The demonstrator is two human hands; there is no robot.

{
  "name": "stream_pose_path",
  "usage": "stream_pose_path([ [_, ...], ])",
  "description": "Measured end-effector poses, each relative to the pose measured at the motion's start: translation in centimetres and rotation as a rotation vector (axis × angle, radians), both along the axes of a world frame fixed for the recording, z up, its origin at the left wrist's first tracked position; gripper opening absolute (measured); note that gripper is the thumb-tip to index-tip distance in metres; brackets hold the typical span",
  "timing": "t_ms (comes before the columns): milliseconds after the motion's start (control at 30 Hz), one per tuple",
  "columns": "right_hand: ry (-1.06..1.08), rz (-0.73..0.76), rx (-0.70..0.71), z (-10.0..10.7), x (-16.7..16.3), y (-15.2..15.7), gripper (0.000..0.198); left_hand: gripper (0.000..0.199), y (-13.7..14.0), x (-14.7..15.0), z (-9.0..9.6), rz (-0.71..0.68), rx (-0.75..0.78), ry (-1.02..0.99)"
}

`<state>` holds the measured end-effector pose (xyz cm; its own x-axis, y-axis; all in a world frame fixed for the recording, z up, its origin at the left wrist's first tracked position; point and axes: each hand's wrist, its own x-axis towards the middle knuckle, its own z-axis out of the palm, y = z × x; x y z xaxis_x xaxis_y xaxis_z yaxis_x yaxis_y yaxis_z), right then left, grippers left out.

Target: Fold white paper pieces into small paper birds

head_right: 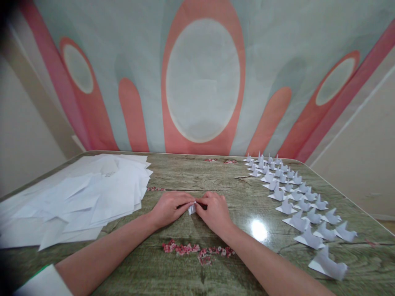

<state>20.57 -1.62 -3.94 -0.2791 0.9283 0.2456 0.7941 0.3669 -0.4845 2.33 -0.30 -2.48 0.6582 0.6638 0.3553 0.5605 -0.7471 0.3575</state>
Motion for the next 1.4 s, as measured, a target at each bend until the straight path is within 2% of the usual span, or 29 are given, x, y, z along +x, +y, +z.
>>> stream_pose_path([
  [400, -0.033, -0.009, 0.033, -0.6, 0.1, 0.1, 0.018, 0.021, -0.2, 0.1, -0.3, 0.012, 0.063, 0.060],
  [633, -0.049, -0.012, 0.063, -0.4, 0.0, -0.1, 0.017, 0.020, -0.4, 0.3, 0.0, 0.038, -0.030, 0.011],
  [933, -0.036, -0.004, 0.044, -0.4, 0.1, 0.0, 0.018, 0.014, -0.5, 1.0, -0.4, 0.160, -0.163, -0.157],
  [1200, -0.014, 0.010, 0.025, -0.4, 0.2, 0.1, 0.019, 0.012, 0.0, 1.3, -1.2, 0.252, -0.204, -0.182],
  [1400, 0.030, 0.013, 0.015, -0.7, 0.2, 0.2, 0.018, 0.011, 0.2, 1.4, -1.2, 0.250, -0.232, -0.190],
])
